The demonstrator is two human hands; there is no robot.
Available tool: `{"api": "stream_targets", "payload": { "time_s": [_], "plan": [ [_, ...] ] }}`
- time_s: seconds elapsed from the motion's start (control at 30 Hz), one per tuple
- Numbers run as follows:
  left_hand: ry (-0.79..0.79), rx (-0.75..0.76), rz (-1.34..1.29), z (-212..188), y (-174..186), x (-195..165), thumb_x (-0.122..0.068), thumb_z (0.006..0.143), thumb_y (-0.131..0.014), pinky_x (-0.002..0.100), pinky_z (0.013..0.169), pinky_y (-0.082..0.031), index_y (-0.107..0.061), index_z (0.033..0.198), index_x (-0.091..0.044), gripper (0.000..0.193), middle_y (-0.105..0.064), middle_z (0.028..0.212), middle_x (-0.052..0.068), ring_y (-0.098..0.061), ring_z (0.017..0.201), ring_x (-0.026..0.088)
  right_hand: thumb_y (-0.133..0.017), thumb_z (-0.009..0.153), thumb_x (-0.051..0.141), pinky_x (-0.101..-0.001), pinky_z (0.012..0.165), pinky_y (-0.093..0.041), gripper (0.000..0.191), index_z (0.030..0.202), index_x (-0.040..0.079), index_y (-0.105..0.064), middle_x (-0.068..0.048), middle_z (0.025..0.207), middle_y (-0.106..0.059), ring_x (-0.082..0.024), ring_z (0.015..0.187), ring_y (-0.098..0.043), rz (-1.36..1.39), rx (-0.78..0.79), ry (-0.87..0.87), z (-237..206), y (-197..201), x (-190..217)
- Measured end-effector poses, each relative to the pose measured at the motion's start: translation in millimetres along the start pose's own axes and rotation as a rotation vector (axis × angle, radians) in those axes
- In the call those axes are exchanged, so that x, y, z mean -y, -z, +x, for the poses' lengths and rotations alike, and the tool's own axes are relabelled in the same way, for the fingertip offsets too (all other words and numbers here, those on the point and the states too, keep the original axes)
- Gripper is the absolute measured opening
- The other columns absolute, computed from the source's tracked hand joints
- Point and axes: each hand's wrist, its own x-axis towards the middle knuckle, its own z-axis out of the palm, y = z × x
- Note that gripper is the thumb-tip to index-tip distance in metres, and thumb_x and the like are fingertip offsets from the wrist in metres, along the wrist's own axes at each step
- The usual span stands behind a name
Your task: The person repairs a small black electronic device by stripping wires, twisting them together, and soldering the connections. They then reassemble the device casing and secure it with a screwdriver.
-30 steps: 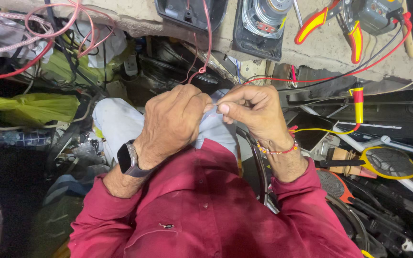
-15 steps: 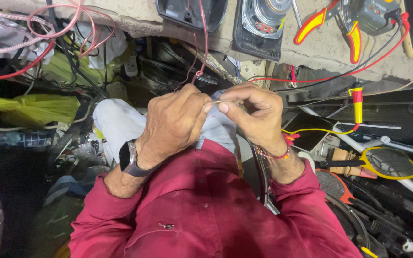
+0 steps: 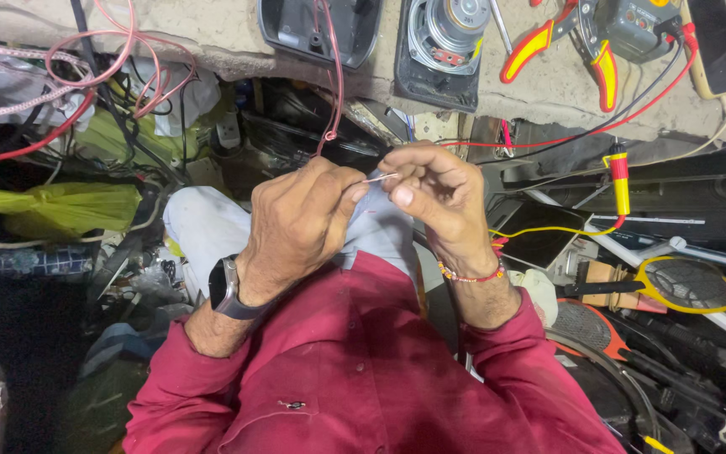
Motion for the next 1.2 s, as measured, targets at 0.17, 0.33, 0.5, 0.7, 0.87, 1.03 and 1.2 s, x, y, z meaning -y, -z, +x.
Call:
{"api": "stream_targets", "payload": {
  "time_s": [0.17,0.33,0.5,0.7,0.87,1.03,1.2],
  "plan": [
    [0.001,-0.001,0.002,-0.3,-0.8,-0.5,-0.007,0.099,-0.076,0.037,0.065,-0.052,-0.064,0.104,-0.002,0.014,-0.065,0.089,0.008,-0.066,0.074,0.027,-0.079,0.093,0.004,-0.0263,0.092,-0.051,0.027,0.117,-0.004,-0.071,-0.008,0.107,-0.072,-0.011,0.097,-0.066,-0.033,-0.031,0.007,0.8,-4.1,0.9],
    [-0.005,-0.009,-0.011,-0.2,-1.3,-0.5,-0.008,0.099,-0.076,0.037,0.066,-0.053,-0.063,0.104,-0.002,0.015,-0.066,0.09,0.008,-0.067,0.076,0.027,-0.077,0.093,0.002,-0.0259,0.086,-0.052,0.014,0.106,-0.003,-0.073,-0.007,0.101,-0.073,-0.01,0.092,-0.065,-0.108,-0.076,0.011,4.1,-7.3,-1.4],
    [0.052,0.011,-0.056,-2.0,-1.3,-1.4,-0.01,0.1,-0.074,0.037,0.066,-0.054,-0.065,0.103,-0.002,0.012,-0.069,0.09,0.009,-0.069,0.076,0.027,-0.075,0.094,0.0,-0.0261,0.08,-0.05,0.006,0.1,-0.003,-0.074,-0.007,0.097,-0.072,-0.01,0.086,-0.063,-0.159,-0.116,0.009,5.4,-7.6,-3.5],
    [0.198,-0.009,-0.153,-6.9,-7.7,-3.3,-0.014,0.102,-0.071,0.035,0.058,-0.052,-0.069,0.101,-0.002,0.012,-0.071,0.079,0.01,-0.071,0.065,0.025,-0.074,0.094,-0.001,-0.0269,0.083,-0.051,0.005,0.098,-0.002,-0.071,-0.009,0.098,-0.072,-0.012,0.089,-0.064,-0.121,-0.091,0.09,3.5,-8.5,-11.1],
    [0.343,0.006,-0.398,-10.2,-12.2,-1.8,-0.014,0.106,-0.064,0.028,0.06,-0.056,-0.065,0.104,-0.001,0.013,-0.075,0.082,0.008,-0.075,0.069,0.016,-0.069,0.098,0.001,-0.0281,0.084,-0.051,0.003,0.099,-0.001,-0.068,-0.01,0.101,-0.07,-0.014,0.09,-0.064,0.009,-0.023,0.096,-2.1,-16.5,-28.2],
    [0.46,0.046,-0.533,-10.8,-11.2,-1.2,-0.015,0.107,-0.062,0.026,0.061,-0.056,-0.062,0.104,0.0,0.016,-0.074,0.078,0.007,-0.075,0.069,0.014,-0.07,0.098,0.004,-0.0308,0.084,-0.051,0.019,0.114,-0.005,-0.066,-0.01,0.101,-0.068,-0.016,0.089,-0.063,0.292,-0.003,-0.051,-3.5,-21.9,-37.3],
    [0.531,0.121,-0.444,-8.8,-6.3,-1.7,-0.02,0.105,-0.062,0.028,0.055,-0.052,-0.067,0.102,-0.001,0.02,-0.069,0.068,0.007,-0.069,0.059,0.014,-0.072,0.091,0.014,-0.0299,0.089,-0.052,0.046,0.132,-0.003,-0.058,-0.012,0.119,-0.067,-0.015,0.096,-0.064,0.141,-0.025,0.097,3.9,-11.7,-18.1]
  ]
}}
